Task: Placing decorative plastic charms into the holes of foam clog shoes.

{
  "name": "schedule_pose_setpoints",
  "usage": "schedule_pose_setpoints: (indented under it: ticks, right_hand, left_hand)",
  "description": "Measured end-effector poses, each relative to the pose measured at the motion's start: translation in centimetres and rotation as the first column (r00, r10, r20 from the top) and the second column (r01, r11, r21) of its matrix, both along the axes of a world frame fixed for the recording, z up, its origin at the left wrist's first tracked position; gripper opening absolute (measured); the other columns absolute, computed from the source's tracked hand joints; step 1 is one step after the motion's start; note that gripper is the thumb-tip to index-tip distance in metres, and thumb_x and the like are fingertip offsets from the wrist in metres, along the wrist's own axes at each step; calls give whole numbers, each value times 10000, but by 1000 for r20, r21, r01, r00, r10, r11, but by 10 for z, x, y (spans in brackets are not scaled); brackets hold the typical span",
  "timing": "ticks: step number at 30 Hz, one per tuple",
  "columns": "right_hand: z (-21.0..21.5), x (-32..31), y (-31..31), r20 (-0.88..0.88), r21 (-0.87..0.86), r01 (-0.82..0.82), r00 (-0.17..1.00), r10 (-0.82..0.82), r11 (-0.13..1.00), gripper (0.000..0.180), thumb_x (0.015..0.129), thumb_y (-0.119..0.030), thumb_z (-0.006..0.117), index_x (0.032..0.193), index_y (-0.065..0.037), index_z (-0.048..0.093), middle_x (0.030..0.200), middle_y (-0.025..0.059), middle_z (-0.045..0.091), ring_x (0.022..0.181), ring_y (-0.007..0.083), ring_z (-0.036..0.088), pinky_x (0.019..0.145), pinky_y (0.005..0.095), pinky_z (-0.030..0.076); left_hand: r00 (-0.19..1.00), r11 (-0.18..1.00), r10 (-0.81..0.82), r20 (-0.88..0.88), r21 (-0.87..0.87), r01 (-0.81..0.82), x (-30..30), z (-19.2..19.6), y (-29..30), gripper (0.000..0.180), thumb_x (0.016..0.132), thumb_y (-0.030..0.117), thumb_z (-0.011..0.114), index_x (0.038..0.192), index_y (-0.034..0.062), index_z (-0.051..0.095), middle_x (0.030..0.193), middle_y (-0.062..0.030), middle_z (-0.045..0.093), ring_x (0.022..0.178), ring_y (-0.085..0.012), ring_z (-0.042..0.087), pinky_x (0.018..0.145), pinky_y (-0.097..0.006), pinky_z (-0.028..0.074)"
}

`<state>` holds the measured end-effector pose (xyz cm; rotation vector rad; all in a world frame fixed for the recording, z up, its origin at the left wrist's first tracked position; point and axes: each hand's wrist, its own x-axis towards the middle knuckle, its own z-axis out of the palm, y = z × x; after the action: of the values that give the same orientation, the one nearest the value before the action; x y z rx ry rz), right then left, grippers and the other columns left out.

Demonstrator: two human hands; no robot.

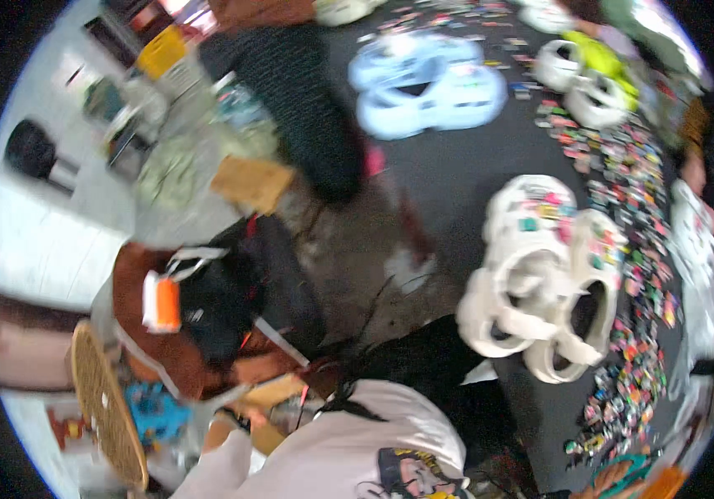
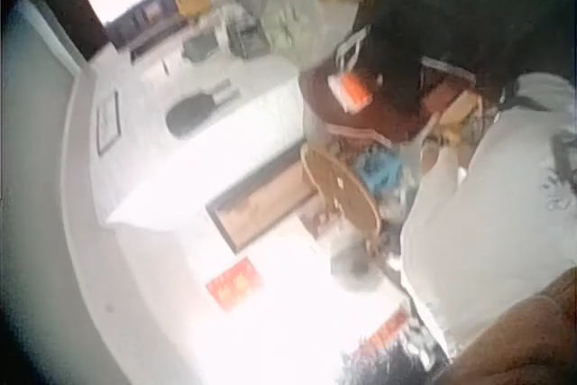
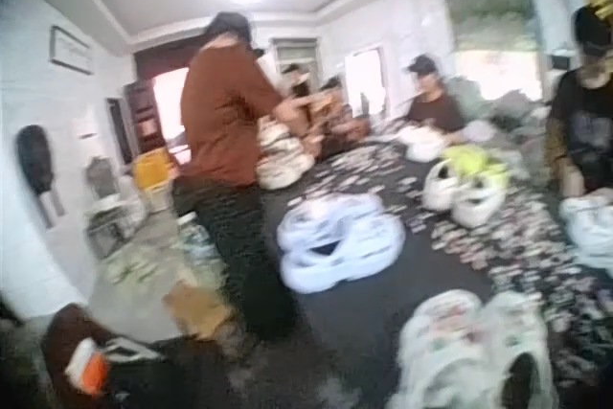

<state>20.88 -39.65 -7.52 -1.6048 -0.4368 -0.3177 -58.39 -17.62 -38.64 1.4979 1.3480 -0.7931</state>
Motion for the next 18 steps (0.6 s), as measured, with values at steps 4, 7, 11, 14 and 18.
schedule_pose_setpoints:
  ticks: [4, 7, 11, 14, 18]
  right_hand:
    - [28, -15, -6, -384, 324, -23, 910, 154, 946, 583, 887, -156, 618, 1419, -86, 391, 1398, 203, 456, 1244, 366, 480, 993, 481, 440]
    - [53, -11, 4, -215, -199, 24, 974, -68, 980, 404, 1004, -258, 459, 1353, -55, 453, 869, 18, 583, 684, 68, 500, 568, 217, 421]
    - [35, 4, -64, -76, -555, 110, 980, -181, 824, 420, 901, -46, 618, 1308, -59, 515, 893, 27, 555, 707, 78, 466, 607, 220, 376]
    - [5, 20, -105, 180, -687, 375, 918, -354, 622, 415, 888, -61, 621, 1290, -44, 520, 866, 63, 575, 720, 167, 495, 666, 308, 439]
    - [-7, 29, -134, 108, -833, 402, 792, -600, 380, 457, 861, -114, 660, 1283, -19, 514, 918, 143, 593, 749, 245, 540, 720, 337, 462]
  left_hand:
    - [973, 962, 182, 141, -229, -146, 10, 20, 39, 270, 920, 288, 564, 974, 51, 681, 875, -91, 720, 758, -227, 652, 671, -336, 521]
    - [910, 852, 388, 145, -434, -294, 120, 63, 135, 257, 923, 263, 570, 972, 35, 678, 857, -88, 723, 762, -214, 660, 668, -325, 528]
    - [922, 963, 230, 313, -212, -168, 254, 188, 213, 354, 959, 353, 567, 1013, 9, 629, 843, -88, 701, 743, -148, 661, 623, -277, 497]
    - [736, 929, 23, 677, 257, -265, 340, 283, 236, 218, 959, 168, 558, 1030, -35, 593, 812, -81, 687, 721, -153, 650, 653, -267, 508]
    - [470, 615, -552, 689, 717, -329, 467, 391, 215, 345, 801, 53, 713, 1120, 0, 594, 1070, -118, 644, 914, -224, 632, 803, -323, 497]
